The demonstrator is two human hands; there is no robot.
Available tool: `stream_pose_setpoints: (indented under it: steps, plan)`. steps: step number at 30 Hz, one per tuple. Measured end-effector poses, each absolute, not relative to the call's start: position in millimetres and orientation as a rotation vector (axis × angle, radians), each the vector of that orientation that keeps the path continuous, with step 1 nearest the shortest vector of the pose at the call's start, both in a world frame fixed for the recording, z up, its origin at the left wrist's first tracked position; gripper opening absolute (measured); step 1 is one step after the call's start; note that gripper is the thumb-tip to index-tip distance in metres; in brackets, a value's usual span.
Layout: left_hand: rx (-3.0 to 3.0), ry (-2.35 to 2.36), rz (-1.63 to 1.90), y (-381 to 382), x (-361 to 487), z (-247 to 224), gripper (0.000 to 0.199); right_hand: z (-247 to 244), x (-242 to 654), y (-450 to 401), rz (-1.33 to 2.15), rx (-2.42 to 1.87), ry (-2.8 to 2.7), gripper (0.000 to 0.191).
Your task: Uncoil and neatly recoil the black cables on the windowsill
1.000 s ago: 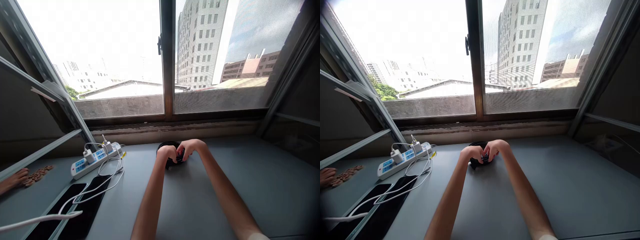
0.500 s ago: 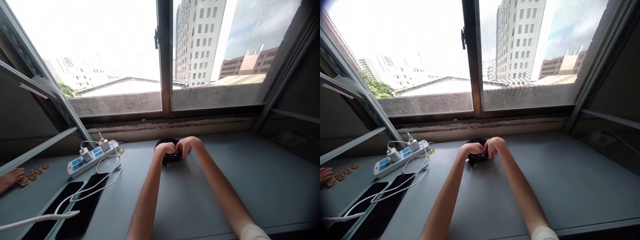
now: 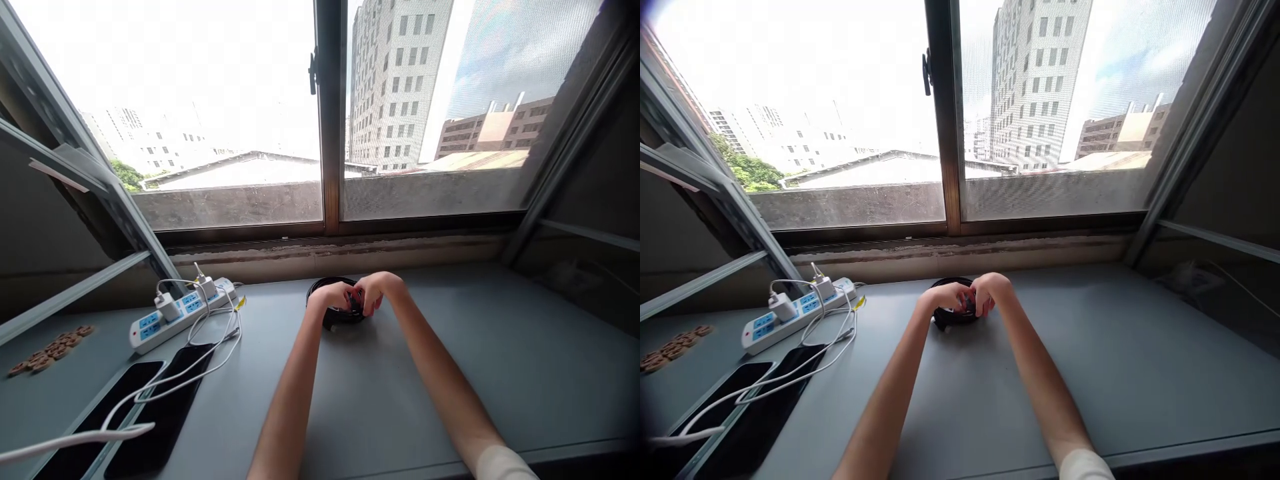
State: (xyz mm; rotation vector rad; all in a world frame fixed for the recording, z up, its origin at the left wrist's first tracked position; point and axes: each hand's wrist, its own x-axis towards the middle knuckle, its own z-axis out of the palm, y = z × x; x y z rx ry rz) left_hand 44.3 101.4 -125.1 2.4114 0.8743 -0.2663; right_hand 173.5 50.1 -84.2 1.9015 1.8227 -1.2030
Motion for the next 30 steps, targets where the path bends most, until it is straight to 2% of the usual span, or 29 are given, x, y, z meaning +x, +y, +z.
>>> stream_pose_setpoints:
  steps: [4, 11, 18, 20, 22, 26, 30]
  plan:
    - [2.397, 0.849, -0.31, 100.4, 44.8, -122.6, 0.05, -84.2, 172.5, 49.1, -1.187, 1.904, 1.816, 0.037]
    - [2.438, 0.859, -0.345, 100.3, 48.0, -121.1, 0.049, -94.6, 178.0, 54.4, -1.186, 1.942, 1.823, 0.033]
    - [2.464, 0.839, -0.304, 101.0, 52.8, -123.6, 0.047, -97.5, 192.9, 54.2, -1.294, 2.022, 1.866, 0.066]
    - [2.446, 0.818, -0.287, 103.1, 50.6, -124.6, 0.046, -95.2, 199.7, 53.1, -1.311, 2.079, 1.85, 0.059]
    - [2.414, 0.8, -0.271, 105.3, 47.7, -125.7, 0.047, -93.8, 205.1, 52.5, -1.307, 2.143, 1.754, 0.043]
    - [2.331, 0.762, -0.246, 106.3, 42.4, -125.2, 0.044, -95.7, 206.1, 53.3, -1.344, 2.147, 1.542, 0.04]
    - [2.281, 0.763, -0.252, 102.7, 40.4, -120.1, 0.042, -104.3, 202.4, 57.5, -1.402, 2.068, 1.497, 0.025]
